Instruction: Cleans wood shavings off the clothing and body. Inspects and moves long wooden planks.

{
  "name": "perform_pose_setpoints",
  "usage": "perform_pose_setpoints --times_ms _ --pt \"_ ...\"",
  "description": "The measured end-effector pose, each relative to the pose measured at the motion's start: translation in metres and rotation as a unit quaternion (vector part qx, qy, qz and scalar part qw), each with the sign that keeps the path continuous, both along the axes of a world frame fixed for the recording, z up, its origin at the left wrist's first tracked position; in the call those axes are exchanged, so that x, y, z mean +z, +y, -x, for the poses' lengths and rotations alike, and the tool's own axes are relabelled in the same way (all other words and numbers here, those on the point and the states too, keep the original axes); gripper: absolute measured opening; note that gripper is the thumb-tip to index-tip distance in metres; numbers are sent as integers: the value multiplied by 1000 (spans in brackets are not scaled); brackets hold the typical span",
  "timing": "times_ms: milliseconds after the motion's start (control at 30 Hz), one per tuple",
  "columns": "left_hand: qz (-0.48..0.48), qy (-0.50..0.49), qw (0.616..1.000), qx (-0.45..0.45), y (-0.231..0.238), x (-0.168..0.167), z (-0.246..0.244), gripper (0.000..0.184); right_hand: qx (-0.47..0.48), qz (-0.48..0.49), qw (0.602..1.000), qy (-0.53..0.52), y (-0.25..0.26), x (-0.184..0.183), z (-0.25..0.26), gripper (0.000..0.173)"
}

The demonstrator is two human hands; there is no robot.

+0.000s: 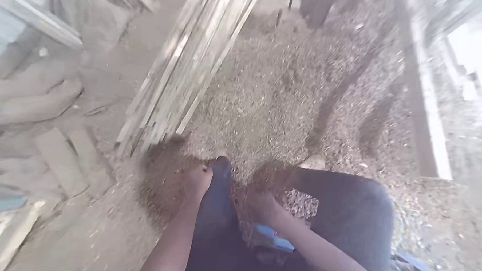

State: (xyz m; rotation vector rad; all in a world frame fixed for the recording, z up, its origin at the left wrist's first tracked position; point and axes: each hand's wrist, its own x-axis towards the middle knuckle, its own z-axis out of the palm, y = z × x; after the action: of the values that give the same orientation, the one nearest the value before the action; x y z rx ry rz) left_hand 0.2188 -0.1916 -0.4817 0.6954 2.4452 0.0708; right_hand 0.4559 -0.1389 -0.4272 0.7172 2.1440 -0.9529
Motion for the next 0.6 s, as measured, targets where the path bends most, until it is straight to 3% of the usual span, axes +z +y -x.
perform_pose_setpoints --times_ms 67,200,333,467,600 --pt "-9 4 1000 -1 -3 0 -3 46 -12 -51 998 22 4 -2 0 45" --pt "-2 -13 999 47 -8 -7 -3 50 -18 11 996 82 16 54 -11 44" --pt "-28 -29 998 49 -20 -13 1 50 -25 20 991 131 12 50 -16 44" --pt "-31 -10 998 47 -24 -39 11 50 -25 6 992 120 -3 76 -19 45" --pt "-37 -16 998 46 -22 -37 8 49 -46 23 989 137 -24 74 -24 44"
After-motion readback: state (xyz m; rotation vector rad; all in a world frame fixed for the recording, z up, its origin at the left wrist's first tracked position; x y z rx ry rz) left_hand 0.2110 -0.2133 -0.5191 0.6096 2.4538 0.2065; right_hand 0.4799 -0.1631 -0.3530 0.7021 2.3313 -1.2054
